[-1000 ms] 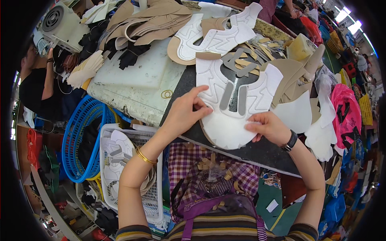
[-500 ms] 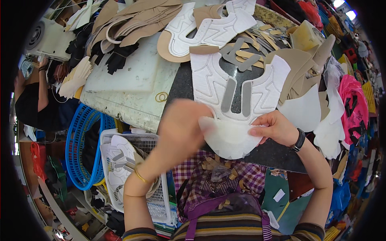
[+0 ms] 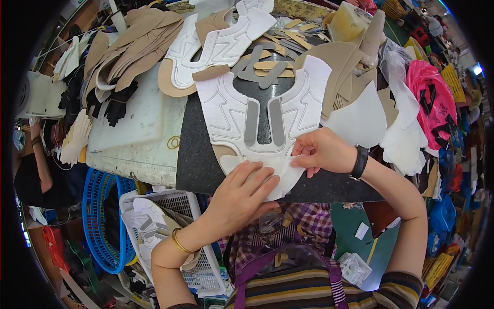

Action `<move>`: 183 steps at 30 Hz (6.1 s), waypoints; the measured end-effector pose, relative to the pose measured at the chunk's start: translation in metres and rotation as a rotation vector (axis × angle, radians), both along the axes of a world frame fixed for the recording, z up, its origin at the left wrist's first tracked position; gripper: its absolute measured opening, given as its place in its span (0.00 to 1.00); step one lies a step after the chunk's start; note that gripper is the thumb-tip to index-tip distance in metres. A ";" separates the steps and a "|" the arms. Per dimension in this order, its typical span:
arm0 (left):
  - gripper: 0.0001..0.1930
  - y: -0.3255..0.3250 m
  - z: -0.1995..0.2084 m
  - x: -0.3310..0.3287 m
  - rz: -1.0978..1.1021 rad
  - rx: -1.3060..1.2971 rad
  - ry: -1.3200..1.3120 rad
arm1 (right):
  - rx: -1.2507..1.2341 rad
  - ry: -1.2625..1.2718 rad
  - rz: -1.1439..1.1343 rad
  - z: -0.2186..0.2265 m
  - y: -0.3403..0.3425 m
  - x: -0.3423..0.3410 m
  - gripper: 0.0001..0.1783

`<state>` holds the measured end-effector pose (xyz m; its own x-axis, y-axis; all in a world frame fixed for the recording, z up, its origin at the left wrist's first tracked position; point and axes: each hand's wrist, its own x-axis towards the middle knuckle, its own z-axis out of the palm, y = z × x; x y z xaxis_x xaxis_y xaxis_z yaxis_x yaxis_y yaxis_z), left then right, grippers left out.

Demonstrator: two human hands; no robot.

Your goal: The person assembles shoe upper parts by sticking reinforcement strips and lining pieces onto shoe upper panels by hand.

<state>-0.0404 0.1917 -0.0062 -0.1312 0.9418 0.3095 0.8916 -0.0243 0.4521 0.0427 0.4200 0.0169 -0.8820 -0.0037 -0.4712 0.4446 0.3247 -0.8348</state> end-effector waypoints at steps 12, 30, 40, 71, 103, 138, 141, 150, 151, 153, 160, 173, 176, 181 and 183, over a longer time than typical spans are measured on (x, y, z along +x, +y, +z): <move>0.25 -0.028 -0.032 0.012 0.089 0.153 0.253 | 0.639 0.822 0.324 -0.010 -0.061 0.048 0.31; 0.17 -0.005 -0.029 0.005 0.288 0.353 0.094 | 0.852 0.996 0.324 -0.018 -0.046 0.016 0.13; 0.17 -0.029 0.000 -0.029 -0.228 0.012 0.222 | 0.836 0.791 0.543 -0.021 -0.040 0.057 0.31; 0.16 -0.048 -0.016 -0.011 -0.026 0.085 -0.076 | 1.567 0.645 0.168 -0.001 0.051 0.063 0.18; 0.24 -0.015 0.001 -0.068 0.418 -0.120 -0.568 | 0.178 0.220 -0.188 -0.014 -0.014 0.004 0.19; 0.11 -0.293 -0.096 0.089 1.034 -0.149 0.244 | 0.654 0.874 0.505 0.011 -0.062 0.006 0.15; 0.12 -0.208 -0.062 0.037 0.808 0.208 0.062 | 0.614 0.922 0.520 0.010 -0.064 -0.008 0.12; 0.24 0.015 -0.012 -0.220 0.340 0.184 0.776 | 0.969 0.794 0.135 -0.018 0.014 -0.117 0.04; 0.24 0.025 -0.004 -0.224 0.321 0.190 0.769 | 0.952 0.870 0.181 -0.023 0.026 -0.129 0.05; 0.23 0.034 0.010 -0.232 0.483 -0.260 0.222 | 0.898 1.056 0.278 -0.027 0.037 -0.154 0.10; 0.24 0.032 0.091 -0.166 0.595 0.594 0.712 | 0.797 0.717 0.347 -0.023 0.045 -0.195 0.13; 0.18 -0.037 -0.001 0.002 0.069 0.151 -0.211 | -0.063 0.744 -0.265 0.047 0.027 -0.098 0.12; 0.12 -0.019 0.023 -0.015 0.361 0.236 -0.829 | -0.231 0.444 -0.062 0.047 -0.031 -0.053 0.10; 0.10 -0.006 0.028 -0.021 0.261 0.196 -0.975 | -0.322 0.413 -0.112 0.036 -0.045 -0.032 0.13; 0.09 -0.010 0.028 -0.019 0.156 0.051 -1.211 | -0.386 0.405 -0.122 0.028 -0.047 -0.025 0.18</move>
